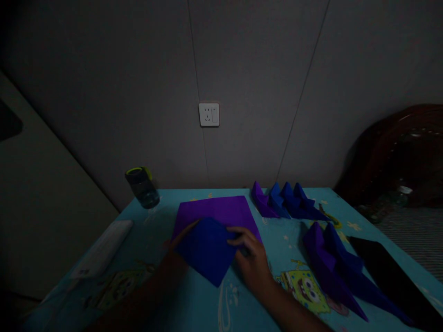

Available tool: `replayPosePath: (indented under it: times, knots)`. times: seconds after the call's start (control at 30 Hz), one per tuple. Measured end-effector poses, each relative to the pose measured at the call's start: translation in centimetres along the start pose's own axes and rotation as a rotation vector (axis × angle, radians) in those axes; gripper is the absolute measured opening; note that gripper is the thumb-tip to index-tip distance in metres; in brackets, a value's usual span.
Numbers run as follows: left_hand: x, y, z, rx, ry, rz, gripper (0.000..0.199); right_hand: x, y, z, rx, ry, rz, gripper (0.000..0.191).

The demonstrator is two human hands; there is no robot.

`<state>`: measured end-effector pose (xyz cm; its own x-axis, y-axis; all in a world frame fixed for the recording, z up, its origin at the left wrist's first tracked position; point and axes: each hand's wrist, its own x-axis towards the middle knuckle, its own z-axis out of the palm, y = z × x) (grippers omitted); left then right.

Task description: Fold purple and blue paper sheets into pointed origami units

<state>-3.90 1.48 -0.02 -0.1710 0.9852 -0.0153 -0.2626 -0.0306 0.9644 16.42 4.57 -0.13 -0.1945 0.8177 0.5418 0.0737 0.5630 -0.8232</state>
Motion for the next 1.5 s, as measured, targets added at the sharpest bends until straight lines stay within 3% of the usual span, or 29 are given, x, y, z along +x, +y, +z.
replayPosePath:
  times: [0.1, 0.2, 0.3, 0.47, 0.6, 0.93, 1.27, 1.37, 1.5]
  knots:
    - [-0.1, 0.2, 0.1, -0.153, 0.062, -0.071, 0.052, 0.0, -0.1, -0.4, -0.128, 0.031, -0.105, 0.016]
    - [-0.4, 0.6, 0.1, -0.291, 0.006, -0.164, 0.058, 0.1, -0.1, -0.6, -0.205, 0.040, -0.168, 0.024]
    - [-0.8, 1.1, 0.2, -0.144, -0.028, -0.145, 0.064, 0.2, 0.0, -0.8, -0.271, -0.028, -0.179, 0.032]
    - [-1.1, 1.6, 0.2, 0.073, -0.028, -0.083, 0.065, 0.6, -0.1, -1.2, -0.259, -0.141, -0.129, 0.040]
    - [-0.9, 1.3, 0.0, 0.139, 0.011, -0.058, 0.056, 0.9, -0.2, -1.3, -0.181, -0.112, -0.031, 0.033]
    - [-1.1, 0.8, 0.0, 0.084, -0.070, -0.111, 0.031, 1.2, -0.2, -1.2, -0.037, -0.155, 0.137, 0.017]
    - [-1.0, 0.5, 0.2, -0.042, 0.012, -0.126, 0.015, 1.5, 0.6, -2.0, 0.108, -0.187, 0.329, 0.018]
    - [-1.1, 0.5, 0.1, -0.056, 0.021, -0.126, 0.012, 1.5, 0.9, -2.4, 0.139, -0.222, 0.314, 0.024]
    - [-0.9, 0.4, 0.0, -0.108, 0.063, -0.123, 0.013, 1.3, 0.7, -3.2, 0.112, -0.343, 0.172, 0.037]
